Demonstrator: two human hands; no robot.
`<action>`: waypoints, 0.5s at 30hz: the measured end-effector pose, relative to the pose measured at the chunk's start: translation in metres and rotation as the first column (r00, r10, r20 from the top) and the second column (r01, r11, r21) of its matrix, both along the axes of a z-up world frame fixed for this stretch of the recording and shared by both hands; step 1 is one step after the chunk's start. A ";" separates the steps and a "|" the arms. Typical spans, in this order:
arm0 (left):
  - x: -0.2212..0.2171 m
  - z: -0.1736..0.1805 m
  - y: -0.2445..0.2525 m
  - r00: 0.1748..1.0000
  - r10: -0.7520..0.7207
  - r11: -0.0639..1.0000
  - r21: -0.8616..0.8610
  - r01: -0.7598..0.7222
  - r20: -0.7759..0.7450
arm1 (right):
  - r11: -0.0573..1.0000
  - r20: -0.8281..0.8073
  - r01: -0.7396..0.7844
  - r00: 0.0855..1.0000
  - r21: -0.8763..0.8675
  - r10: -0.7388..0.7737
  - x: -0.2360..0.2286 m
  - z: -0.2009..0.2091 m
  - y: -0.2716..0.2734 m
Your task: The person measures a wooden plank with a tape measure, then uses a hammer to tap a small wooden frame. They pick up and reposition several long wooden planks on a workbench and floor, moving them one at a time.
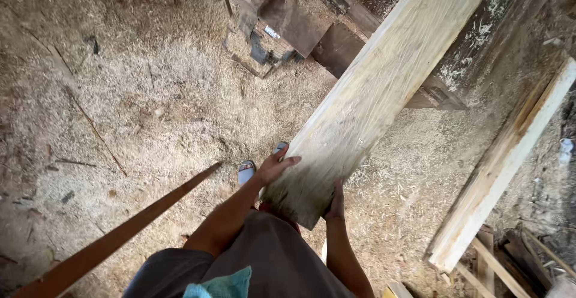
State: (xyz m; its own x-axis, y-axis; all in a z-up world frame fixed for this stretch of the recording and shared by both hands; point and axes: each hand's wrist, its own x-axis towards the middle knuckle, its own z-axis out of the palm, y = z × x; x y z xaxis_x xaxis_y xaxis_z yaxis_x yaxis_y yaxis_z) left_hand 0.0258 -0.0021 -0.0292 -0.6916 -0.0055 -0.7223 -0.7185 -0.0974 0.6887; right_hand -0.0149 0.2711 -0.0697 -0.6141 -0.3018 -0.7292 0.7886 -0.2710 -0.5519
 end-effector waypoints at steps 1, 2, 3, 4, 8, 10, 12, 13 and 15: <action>0.004 0.002 0.002 0.999 -0.019 1.000 -0.003 0.019 -0.035 | 0.999 0.011 -0.015 1.000 0.034 0.015 0.004 0.005 0.004; 0.005 0.003 0.004 0.997 -0.037 0.999 -0.007 0.037 -0.070 | 0.997 0.022 -0.030 0.999 0.067 0.029 0.004 0.009 0.007; 0.007 0.004 0.002 0.997 -0.043 0.999 -0.009 0.042 -0.062 | 0.995 0.033 -0.042 0.999 0.096 0.039 0.005 0.011 0.006; 0.008 0.004 0.001 0.997 -0.048 0.999 -0.011 0.048 -0.054 | 0.995 0.053 -0.020 0.998 0.094 0.015 0.003 0.013 0.006; 0.001 -0.003 0.000 0.997 -0.067 0.998 -0.009 0.066 -0.037 | 0.993 0.016 0.080 0.997 0.082 -0.081 -0.029 0.008 -0.002; 0.006 -0.002 0.002 0.998 -0.009 0.999 0.042 0.012 -0.063 | 0.992 -0.051 0.097 0.994 0.084 -0.093 -0.037 0.006 -0.008; 0.010 0.006 0.004 0.998 0.012 0.998 0.061 -0.008 -0.058 | 0.992 -0.118 0.090 0.990 0.088 -0.079 -0.047 0.008 -0.014; 0.004 0.009 -0.001 0.998 -0.003 0.999 0.038 0.005 -0.064 | 0.993 -0.140 0.087 0.987 0.078 -0.075 -0.059 0.006 -0.025; 0.005 0.014 -0.002 0.997 -0.004 1.000 0.023 0.006 -0.081 | 0.994 -0.168 0.081 0.983 0.076 -0.067 -0.065 0.004 -0.030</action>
